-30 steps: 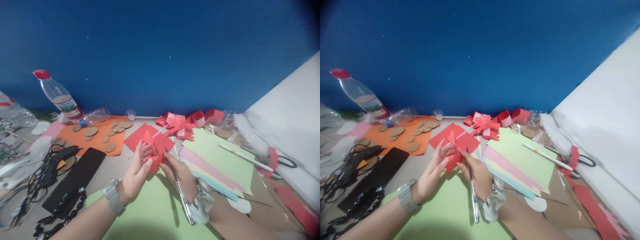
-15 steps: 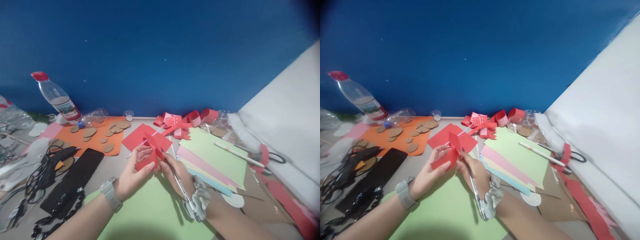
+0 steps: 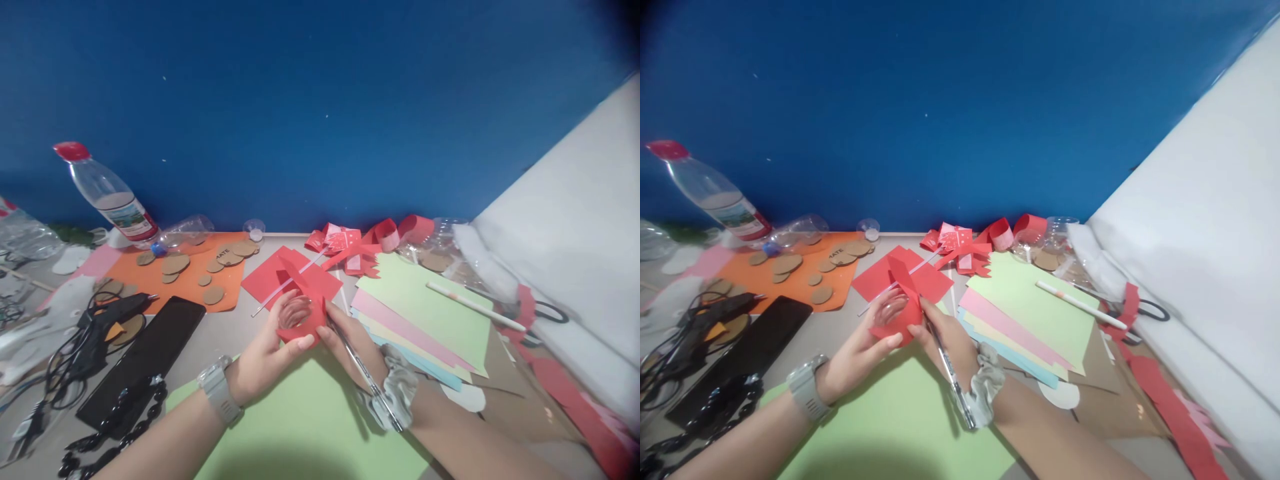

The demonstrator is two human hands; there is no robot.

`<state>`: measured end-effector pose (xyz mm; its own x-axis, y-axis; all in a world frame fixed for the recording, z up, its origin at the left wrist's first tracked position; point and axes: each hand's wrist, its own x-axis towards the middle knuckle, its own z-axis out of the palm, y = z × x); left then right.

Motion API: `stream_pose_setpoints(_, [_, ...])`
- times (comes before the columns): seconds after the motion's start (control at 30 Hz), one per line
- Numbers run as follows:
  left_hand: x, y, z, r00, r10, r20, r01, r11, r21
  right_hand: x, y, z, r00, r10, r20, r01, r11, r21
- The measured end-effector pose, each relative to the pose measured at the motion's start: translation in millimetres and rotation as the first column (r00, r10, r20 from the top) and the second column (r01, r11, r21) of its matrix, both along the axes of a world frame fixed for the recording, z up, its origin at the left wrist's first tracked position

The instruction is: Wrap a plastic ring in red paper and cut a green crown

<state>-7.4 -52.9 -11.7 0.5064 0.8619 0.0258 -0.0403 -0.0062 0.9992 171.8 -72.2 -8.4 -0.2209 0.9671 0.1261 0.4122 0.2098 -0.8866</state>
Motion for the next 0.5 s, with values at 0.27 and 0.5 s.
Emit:
stream_pose_setpoints(0.27, [-3.2,7.8,-3.8,0.959,0.127,-0.254,-0.062,0.967,0.247,2.1,-1.6,-1.6,0.988,0.005,-0.155,0.016,0.991,0.130])
stream_pose_setpoints(0.5, [3.7,8.4,-3.3,0.911,0.230,-0.343,-0.093,0.923,0.372,-1.2,-3.0,-3.3,0.990,-0.099,-0.100,0.109,0.989,0.099])
